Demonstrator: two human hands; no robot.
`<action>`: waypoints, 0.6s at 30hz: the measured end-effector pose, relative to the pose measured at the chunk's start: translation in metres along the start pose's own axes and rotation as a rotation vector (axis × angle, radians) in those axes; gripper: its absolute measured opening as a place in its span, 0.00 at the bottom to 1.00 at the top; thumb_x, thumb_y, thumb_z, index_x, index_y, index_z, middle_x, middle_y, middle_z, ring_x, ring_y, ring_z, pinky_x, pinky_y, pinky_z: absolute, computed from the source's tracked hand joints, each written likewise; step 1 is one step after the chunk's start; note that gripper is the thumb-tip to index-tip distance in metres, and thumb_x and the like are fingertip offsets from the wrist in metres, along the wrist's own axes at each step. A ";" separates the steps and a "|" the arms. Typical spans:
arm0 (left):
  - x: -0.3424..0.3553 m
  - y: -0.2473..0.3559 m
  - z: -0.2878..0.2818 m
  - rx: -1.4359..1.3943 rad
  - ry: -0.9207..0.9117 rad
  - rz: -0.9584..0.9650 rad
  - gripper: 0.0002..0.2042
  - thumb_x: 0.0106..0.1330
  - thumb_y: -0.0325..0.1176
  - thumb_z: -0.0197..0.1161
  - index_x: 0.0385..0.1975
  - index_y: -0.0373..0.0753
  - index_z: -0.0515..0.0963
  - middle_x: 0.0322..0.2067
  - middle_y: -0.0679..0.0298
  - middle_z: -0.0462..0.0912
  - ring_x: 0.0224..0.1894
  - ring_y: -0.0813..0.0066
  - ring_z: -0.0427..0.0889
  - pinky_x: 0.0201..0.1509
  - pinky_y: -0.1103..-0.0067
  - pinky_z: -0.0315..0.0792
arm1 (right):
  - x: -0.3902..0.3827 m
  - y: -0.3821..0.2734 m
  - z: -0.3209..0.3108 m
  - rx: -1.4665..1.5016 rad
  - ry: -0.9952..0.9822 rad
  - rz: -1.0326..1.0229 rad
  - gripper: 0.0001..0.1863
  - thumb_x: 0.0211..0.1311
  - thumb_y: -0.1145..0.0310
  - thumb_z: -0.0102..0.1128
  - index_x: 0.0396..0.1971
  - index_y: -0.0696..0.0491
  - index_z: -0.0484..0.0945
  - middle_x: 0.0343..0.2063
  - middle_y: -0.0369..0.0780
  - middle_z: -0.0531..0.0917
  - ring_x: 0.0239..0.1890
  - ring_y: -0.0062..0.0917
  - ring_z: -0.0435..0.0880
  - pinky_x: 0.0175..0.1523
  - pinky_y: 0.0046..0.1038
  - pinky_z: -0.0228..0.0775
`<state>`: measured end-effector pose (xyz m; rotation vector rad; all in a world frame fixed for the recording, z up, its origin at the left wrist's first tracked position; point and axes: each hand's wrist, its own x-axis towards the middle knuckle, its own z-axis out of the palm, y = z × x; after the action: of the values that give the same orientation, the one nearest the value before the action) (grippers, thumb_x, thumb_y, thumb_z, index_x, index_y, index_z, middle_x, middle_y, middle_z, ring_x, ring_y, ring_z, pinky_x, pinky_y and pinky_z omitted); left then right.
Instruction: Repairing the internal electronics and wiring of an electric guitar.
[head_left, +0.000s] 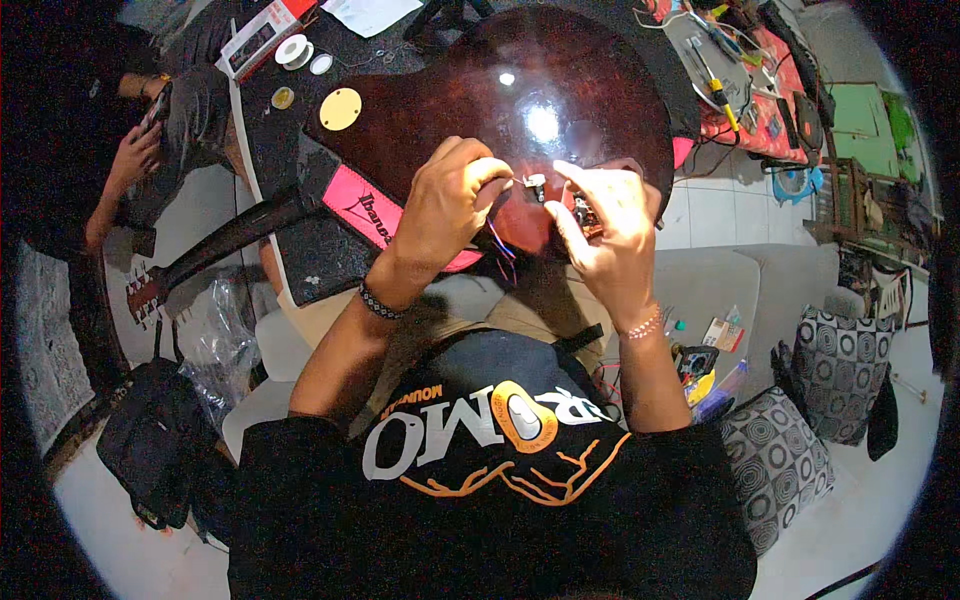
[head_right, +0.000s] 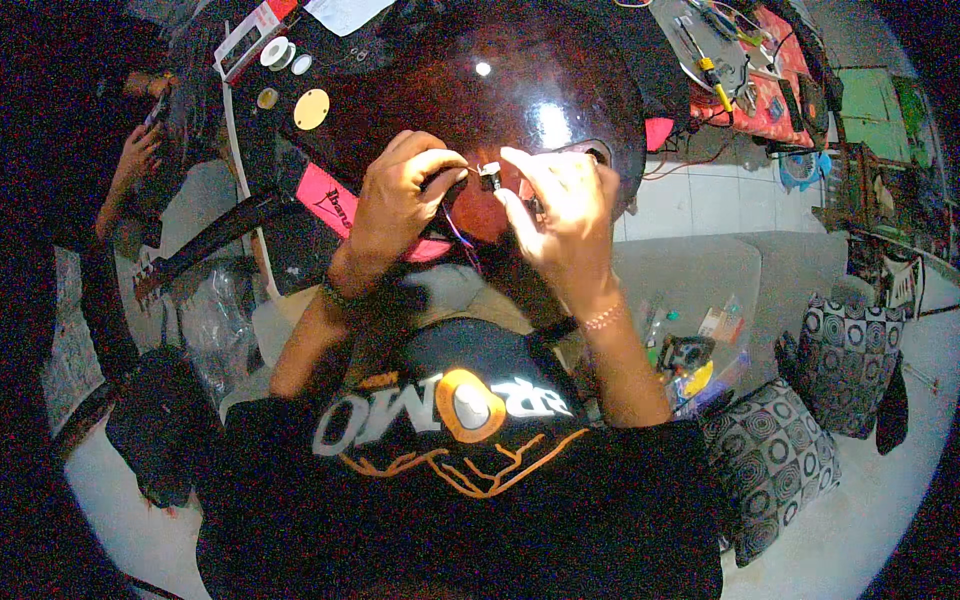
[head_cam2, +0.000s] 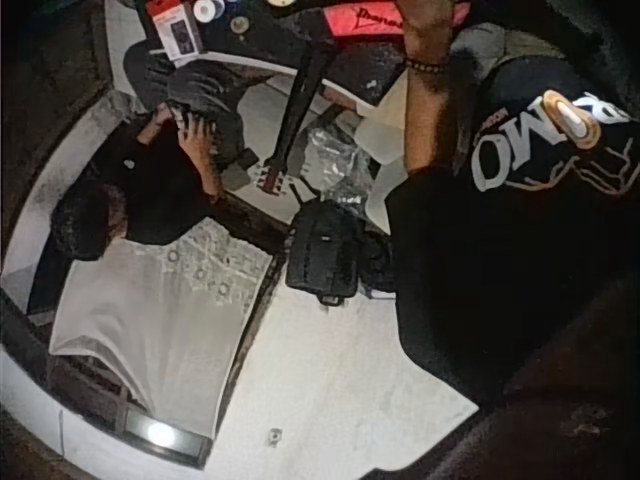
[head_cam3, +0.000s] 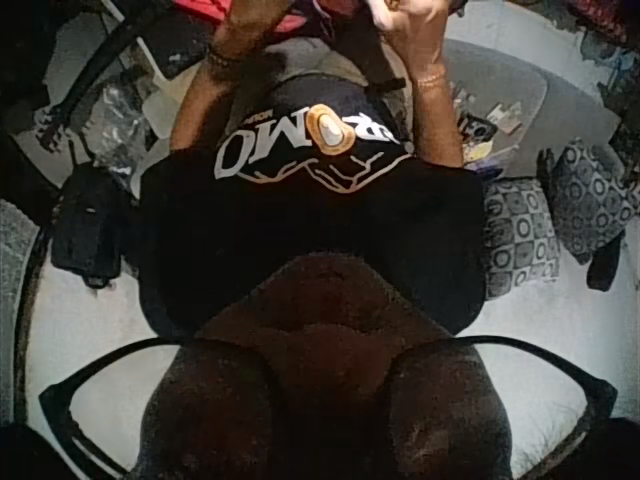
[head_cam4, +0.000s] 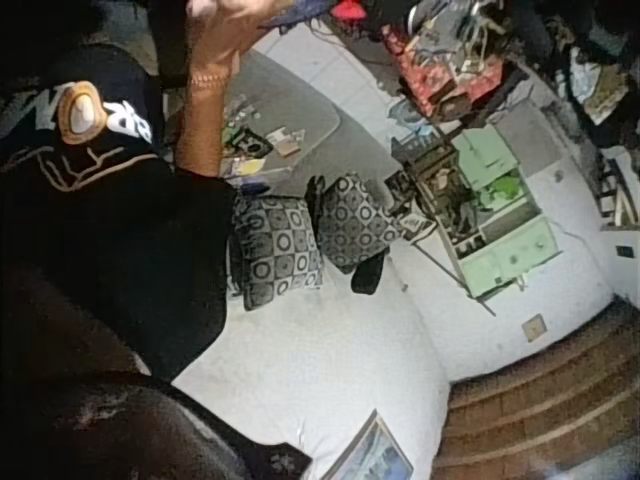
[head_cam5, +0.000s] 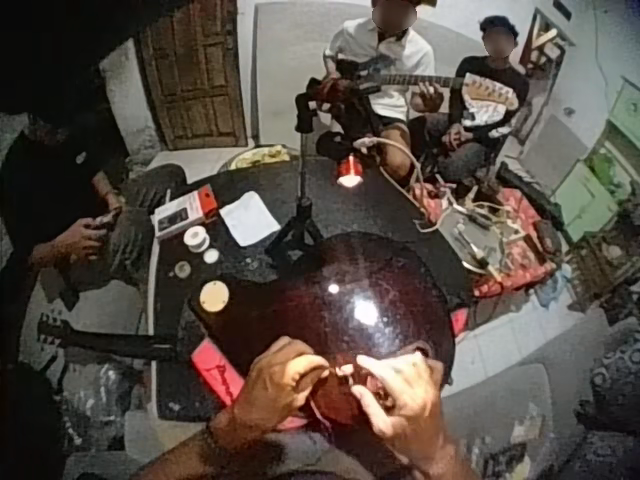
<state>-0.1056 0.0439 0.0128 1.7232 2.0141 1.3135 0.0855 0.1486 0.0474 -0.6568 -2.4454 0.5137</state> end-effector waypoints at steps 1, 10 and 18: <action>-0.002 -0.001 -0.002 0.000 0.000 -0.002 0.05 0.59 0.26 0.72 0.34 0.37 0.84 0.34 0.59 0.81 0.40 0.57 0.80 0.45 0.66 0.77 | -0.006 -0.007 -0.001 0.033 -0.006 0.030 0.16 0.58 0.66 0.74 0.46 0.49 0.86 0.38 0.34 0.87 0.44 0.29 0.82 0.57 0.36 0.65; 0.002 0.007 -0.007 -0.028 -0.016 -0.050 0.06 0.61 0.26 0.71 0.36 0.37 0.85 0.33 0.57 0.83 0.38 0.54 0.83 0.44 0.64 0.76 | -0.111 -0.028 0.017 -0.159 -0.608 0.333 0.22 0.63 0.51 0.72 0.27 0.58 0.83 0.25 0.52 0.85 0.28 0.49 0.87 0.35 0.44 0.78; 0.003 0.006 -0.009 0.024 -0.092 -0.094 0.08 0.64 0.25 0.72 0.42 0.38 0.87 0.36 0.60 0.88 0.36 0.68 0.88 0.43 0.75 0.80 | -0.153 0.016 0.031 -0.200 -0.196 0.311 0.31 0.52 0.46 0.80 0.26 0.62 0.77 0.22 0.49 0.79 0.28 0.45 0.79 0.39 0.45 0.71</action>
<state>-0.1079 0.0421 0.0235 1.6450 2.0411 1.1641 0.1841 0.0704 -0.0472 -1.1298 -2.6141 0.4737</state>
